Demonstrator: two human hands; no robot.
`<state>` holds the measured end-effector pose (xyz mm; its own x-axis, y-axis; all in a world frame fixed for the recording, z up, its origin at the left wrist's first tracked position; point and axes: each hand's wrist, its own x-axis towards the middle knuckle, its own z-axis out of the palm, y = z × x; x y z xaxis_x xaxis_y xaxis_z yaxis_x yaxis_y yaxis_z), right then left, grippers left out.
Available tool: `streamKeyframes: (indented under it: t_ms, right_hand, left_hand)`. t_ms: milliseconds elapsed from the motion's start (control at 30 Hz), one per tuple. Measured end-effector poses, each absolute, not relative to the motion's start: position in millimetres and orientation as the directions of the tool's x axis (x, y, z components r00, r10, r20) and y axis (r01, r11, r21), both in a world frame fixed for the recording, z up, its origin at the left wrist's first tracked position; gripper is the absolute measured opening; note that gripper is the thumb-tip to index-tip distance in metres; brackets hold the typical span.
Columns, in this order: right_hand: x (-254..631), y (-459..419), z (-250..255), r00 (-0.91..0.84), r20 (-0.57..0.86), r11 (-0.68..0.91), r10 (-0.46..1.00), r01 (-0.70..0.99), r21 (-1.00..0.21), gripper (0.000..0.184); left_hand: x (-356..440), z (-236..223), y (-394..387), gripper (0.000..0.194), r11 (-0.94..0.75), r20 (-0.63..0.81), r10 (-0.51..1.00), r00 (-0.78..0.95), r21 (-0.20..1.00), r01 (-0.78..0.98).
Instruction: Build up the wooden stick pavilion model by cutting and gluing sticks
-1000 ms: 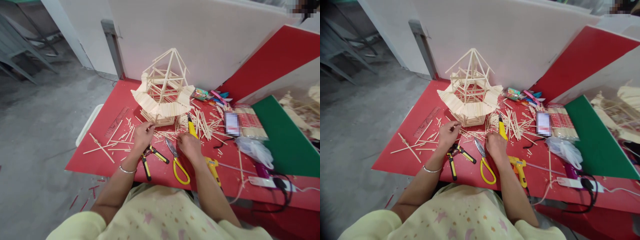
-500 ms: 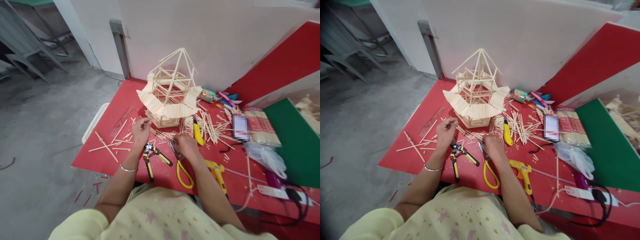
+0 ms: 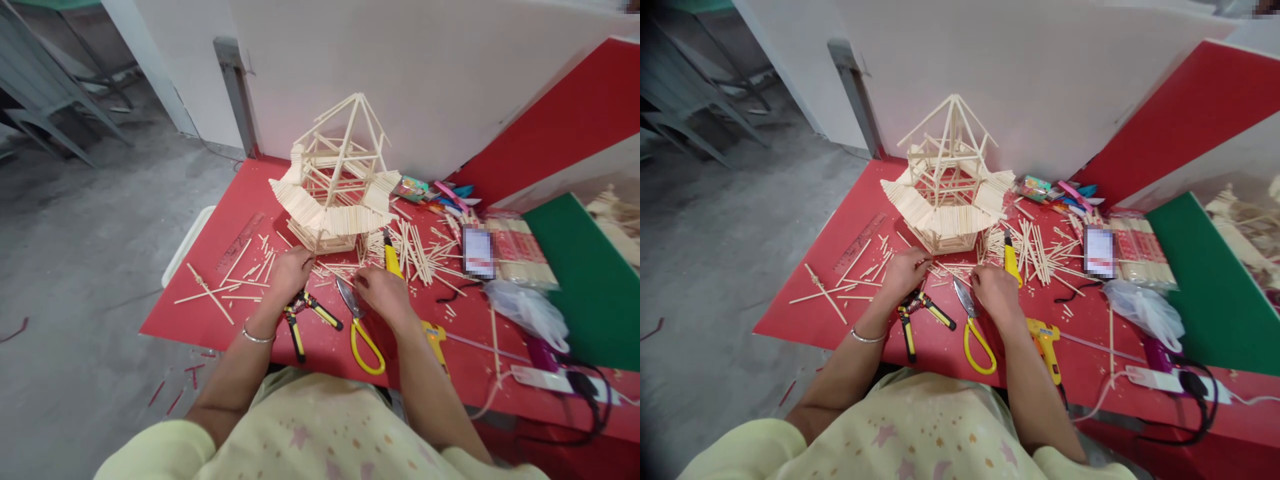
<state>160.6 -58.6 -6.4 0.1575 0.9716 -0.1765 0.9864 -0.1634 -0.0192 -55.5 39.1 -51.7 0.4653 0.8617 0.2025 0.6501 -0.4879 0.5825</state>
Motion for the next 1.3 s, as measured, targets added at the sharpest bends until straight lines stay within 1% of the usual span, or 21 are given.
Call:
streamKeyframes:
  t_ms: [133,267,367,600,800,900,967,1033,1100,1133,1167,1233,1300]
  right_hand:
    - [165.0,-40.7,-7.0,0.194,-0.161,-0.2,0.968,0.979,-0.022,0.03]
    - [164.5,-22.2,-18.0,0.179,-0.162,-0.183,0.97,0.983,-0.011,0.032]
    - [160.2,-15.0,-24.3,0.167,-0.174,-0.168,0.971,0.986,0.008,0.033]
    - [156.1,-13.8,-26.9,0.105,-0.175,-0.104,0.979,0.994,0.017,0.031]
    - [154.4,-19.0,-29.6,0.074,-0.159,-0.077,0.984,0.997,-0.012,0.026]
    - [150.7,-24.2,-25.7,0.056,-0.161,-0.067,0.985,0.996,-0.062,0.023]
    - [147.2,-28.4,-21.6,0.021,-0.164,-0.04,0.986,0.993,-0.113,0.022]
    - [143.5,-32.4,-18.3,-0.032,-0.135,0.001,0.99,0.975,-0.222,0.022]
    - [140.5,-35.8,-17.2,-0.066,-0.066,0.038,0.996,0.932,-0.359,0.025]
    - [139.6,-37.3,-17.6,-0.074,-0.04,0.051,0.996,0.911,-0.409,0.026]
    - [139.3,-38.6,-18.7,-0.073,-0.03,0.053,0.997,0.902,-0.429,0.027]
    - [140.0,-40.9,-21.9,-0.044,-0.058,0.019,0.997,0.927,-0.375,0.028]
    - [142.2,-42.6,-25.4,0.009,-0.085,-0.032,0.996,0.962,-0.271,0.029]
  left_hand:
    - [-48.4,-53.4,33.3,0.025,-0.509,0.174,0.847,0.502,0.542,0.669]
    - [-41.8,-54.7,28.9,0.025,-0.536,0.154,0.829,0.537,0.493,0.686]
    - [-39.3,-51.0,25.9,0.025,-0.552,0.144,0.816,0.56,0.481,0.681]
    - [-41.5,-46.5,23.5,0.026,-0.519,0.105,0.84,0.532,0.441,0.733]
    - [-40.2,-48.6,22.9,0.027,-0.498,0.091,0.849,0.521,0.466,0.731]
    - [-39.7,-48.5,23.2,0.035,-0.519,0.131,0.839,0.528,0.486,0.703]
    - [-38.8,-48.1,22.9,0.036,-0.559,0.16,0.813,0.56,0.487,0.671]
    - [-37.6,-46.1,21.8,0.03,-0.581,0.153,0.793,0.589,0.48,0.657]
    - [-37.7,-42.0,20.1,0.024,-0.581,0.124,0.788,0.603,0.476,0.661]
    - [-39.0,-39.4,19.7,0.023,-0.577,0.114,0.788,0.605,0.478,0.662]
    - [-41.7,-36.7,20.1,0.023,-0.571,0.112,0.791,0.601,0.486,0.662]
    - [-52.2,-32.4,25.2,0.019,-0.534,0.13,0.823,0.553,0.51,0.674]
    - [-69.1,-31.5,37.9,0.016,-0.431,0.162,0.897,0.411,0.523,0.735]
